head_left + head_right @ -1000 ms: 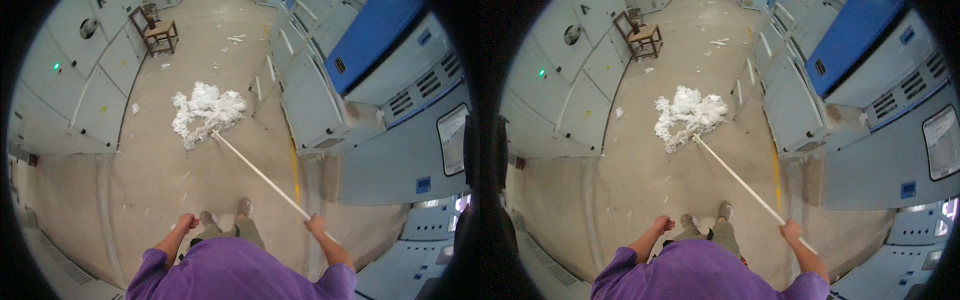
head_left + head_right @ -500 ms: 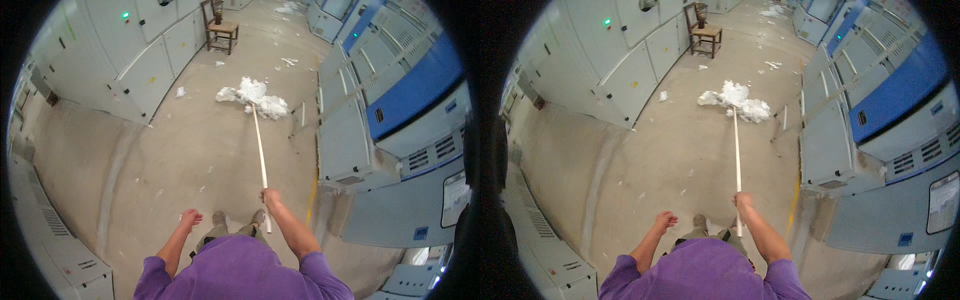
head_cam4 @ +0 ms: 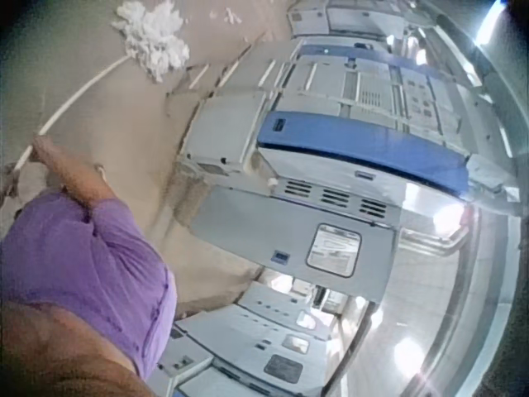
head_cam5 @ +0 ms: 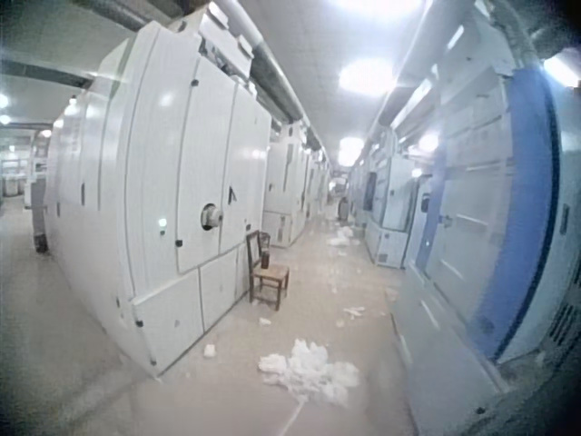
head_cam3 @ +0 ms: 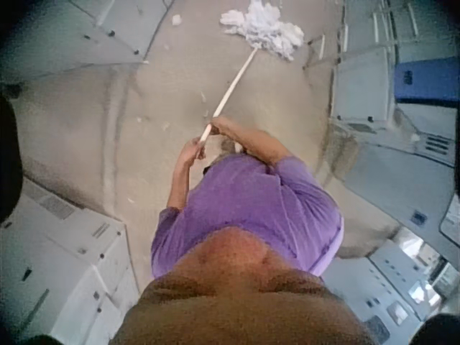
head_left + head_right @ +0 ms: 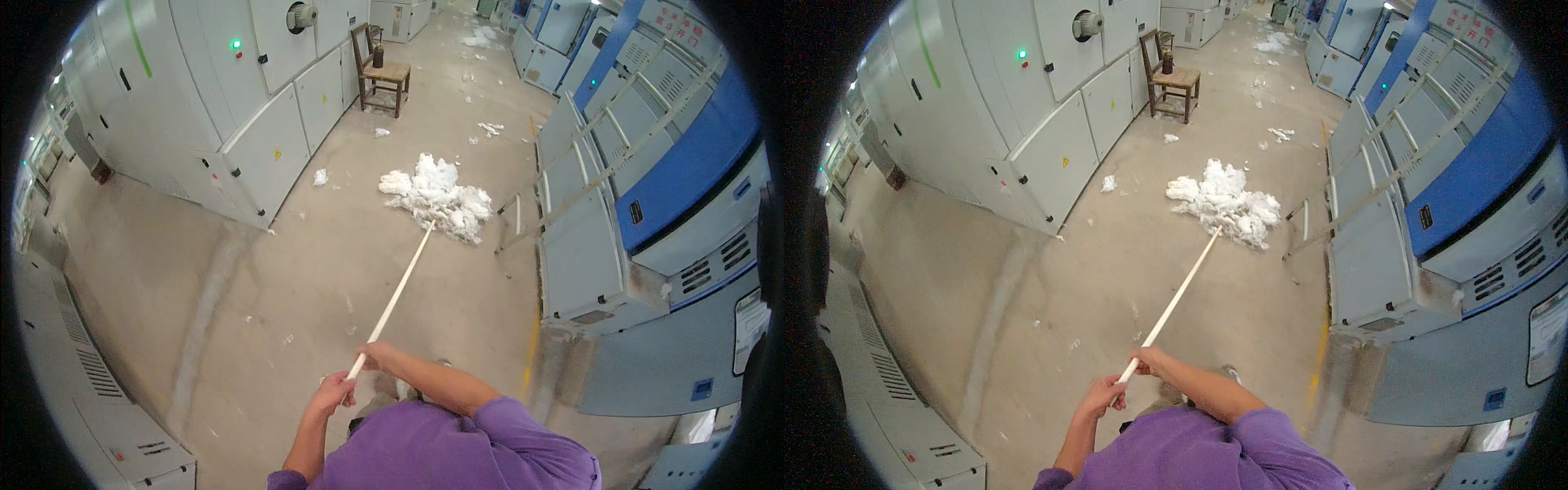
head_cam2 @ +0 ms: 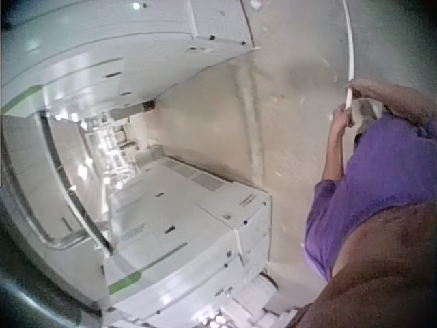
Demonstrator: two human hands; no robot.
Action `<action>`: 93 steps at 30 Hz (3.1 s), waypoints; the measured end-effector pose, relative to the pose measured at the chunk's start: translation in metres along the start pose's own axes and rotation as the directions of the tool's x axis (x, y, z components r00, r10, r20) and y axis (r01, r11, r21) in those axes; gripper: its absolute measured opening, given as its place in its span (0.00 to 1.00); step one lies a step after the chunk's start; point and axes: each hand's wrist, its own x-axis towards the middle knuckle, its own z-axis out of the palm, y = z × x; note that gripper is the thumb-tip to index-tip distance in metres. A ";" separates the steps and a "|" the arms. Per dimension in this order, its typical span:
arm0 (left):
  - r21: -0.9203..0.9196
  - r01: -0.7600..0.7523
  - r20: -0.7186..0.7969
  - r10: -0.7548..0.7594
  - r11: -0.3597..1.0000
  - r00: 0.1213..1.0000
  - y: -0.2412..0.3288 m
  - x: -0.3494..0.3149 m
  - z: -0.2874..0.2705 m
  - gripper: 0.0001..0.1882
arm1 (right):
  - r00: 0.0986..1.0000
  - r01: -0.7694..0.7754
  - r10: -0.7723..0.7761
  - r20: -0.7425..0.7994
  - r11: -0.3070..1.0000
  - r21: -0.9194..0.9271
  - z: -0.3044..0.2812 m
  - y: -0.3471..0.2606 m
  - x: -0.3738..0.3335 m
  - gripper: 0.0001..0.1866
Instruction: The person sweeps scattered white fibrous debris on the factory floor using a long-handled broom, gathering it into a central pile between rows of industrial machines. The person moves around the area to collect the material and then walks away from the pile.
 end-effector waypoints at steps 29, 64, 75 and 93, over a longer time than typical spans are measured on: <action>0.759 0.585 -0.630 0.097 0.286 0.771 0.321 -0.016 -0.272 0.21 | 0.992 -0.086 0.075 0.101 0.990 0.115 0.191 -0.309 0.194 0.10; 0.461 0.139 0.033 -0.173 0.876 0.984 0.517 0.614 -0.334 0.11 | 0.368 -0.245 0.187 -0.911 0.964 0.099 -0.200 -0.395 0.077 0.17; 0.391 0.158 -0.025 -0.161 0.907 0.987 0.540 0.595 -0.307 0.10 | 0.201 -0.511 -0.068 -0.977 0.844 -0.164 -0.360 -0.530 0.031 0.20; -0.129 0.559 -0.432 -0.553 0.819 0.712 0.717 0.995 -0.069 0.11 | 0.200 -0.494 -0.186 -0.962 0.829 -0.263 -0.608 -0.935 0.100 0.26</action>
